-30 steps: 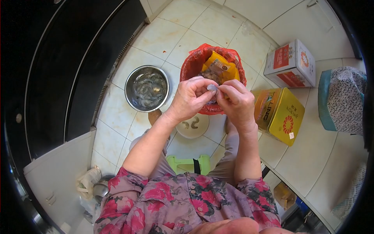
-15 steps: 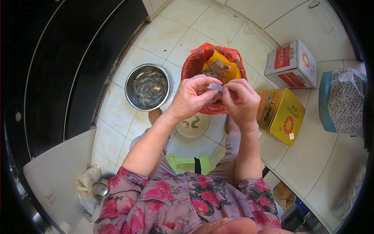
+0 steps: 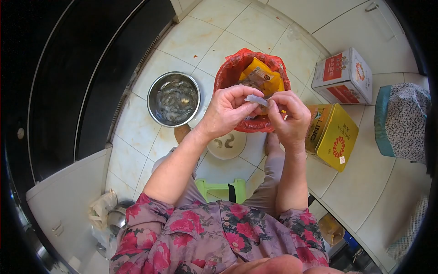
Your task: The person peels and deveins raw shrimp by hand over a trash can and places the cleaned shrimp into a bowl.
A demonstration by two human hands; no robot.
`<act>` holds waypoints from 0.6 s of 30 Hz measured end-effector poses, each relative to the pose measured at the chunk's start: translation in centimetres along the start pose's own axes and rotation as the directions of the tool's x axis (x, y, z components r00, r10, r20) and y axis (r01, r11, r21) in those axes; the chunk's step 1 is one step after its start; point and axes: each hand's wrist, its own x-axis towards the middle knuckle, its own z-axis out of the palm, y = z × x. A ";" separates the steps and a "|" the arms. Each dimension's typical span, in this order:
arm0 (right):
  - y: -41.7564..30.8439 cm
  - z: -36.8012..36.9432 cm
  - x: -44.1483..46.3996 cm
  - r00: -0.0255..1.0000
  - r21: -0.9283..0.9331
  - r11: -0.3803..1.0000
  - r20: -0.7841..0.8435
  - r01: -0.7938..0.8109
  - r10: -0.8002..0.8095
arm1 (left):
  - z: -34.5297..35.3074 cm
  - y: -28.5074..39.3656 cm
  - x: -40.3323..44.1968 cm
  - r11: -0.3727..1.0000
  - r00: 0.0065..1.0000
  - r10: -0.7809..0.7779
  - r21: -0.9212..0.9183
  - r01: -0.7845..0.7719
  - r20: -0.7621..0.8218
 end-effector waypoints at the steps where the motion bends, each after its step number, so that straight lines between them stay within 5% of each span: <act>1: 0.0 -0.1 0.0 1.000 -0.008 1.000 0.002 0.002 -0.002 | 0.0 0.0 0.0 1.000 1.000 0.004 0.012 -0.004 0.002; 18: 1.4 -0.8 -0.4 0.990 0.217 0.974 -0.107 -0.072 0.097 | -0.7 0.3 0.4 0.999 0.993 0.011 0.035 -0.007 -0.114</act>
